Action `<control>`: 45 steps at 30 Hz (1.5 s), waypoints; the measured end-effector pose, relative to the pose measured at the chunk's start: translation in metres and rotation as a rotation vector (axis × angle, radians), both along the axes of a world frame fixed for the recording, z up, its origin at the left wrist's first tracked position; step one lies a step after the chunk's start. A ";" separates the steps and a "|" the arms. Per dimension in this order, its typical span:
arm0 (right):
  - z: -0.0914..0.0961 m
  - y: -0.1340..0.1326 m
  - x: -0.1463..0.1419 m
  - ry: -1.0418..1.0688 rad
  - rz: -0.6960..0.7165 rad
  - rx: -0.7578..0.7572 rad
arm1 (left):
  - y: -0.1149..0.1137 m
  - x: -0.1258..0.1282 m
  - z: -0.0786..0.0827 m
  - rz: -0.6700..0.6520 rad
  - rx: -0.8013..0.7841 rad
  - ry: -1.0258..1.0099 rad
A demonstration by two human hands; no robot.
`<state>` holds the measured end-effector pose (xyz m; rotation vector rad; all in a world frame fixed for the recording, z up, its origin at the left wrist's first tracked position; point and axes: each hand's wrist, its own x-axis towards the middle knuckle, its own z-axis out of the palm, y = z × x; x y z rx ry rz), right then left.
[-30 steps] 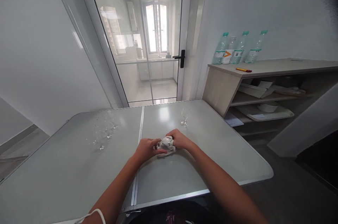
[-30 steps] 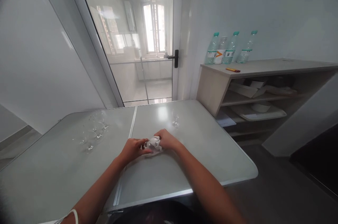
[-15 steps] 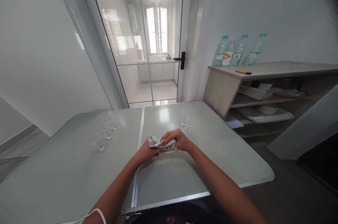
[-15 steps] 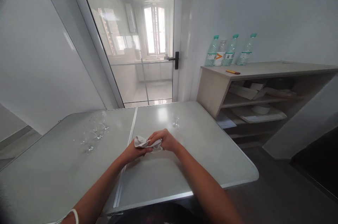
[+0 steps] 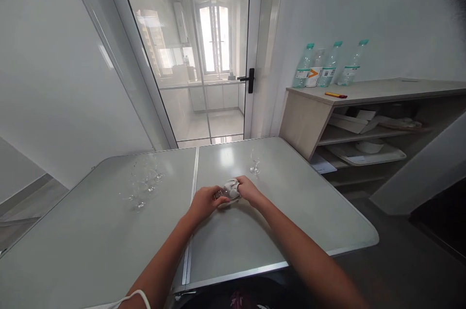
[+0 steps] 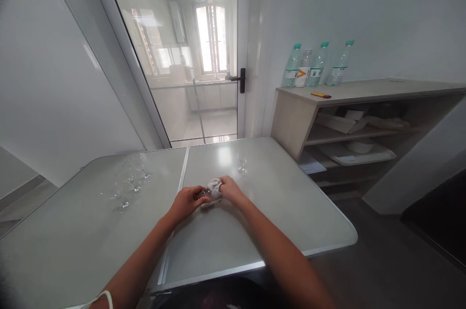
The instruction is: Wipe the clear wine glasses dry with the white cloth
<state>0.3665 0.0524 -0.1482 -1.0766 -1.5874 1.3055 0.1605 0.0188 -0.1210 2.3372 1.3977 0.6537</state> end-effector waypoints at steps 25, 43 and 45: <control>0.019 -0.007 0.001 0.069 0.053 -0.123 | -0.012 -0.001 -0.010 -0.176 0.347 0.240; 0.030 -0.026 -0.015 -0.457 0.130 0.963 | 0.004 0.017 -0.028 0.134 -0.324 -0.673; 0.032 -0.027 -0.014 -0.405 0.055 0.881 | -0.003 0.016 -0.023 0.131 -0.253 -0.634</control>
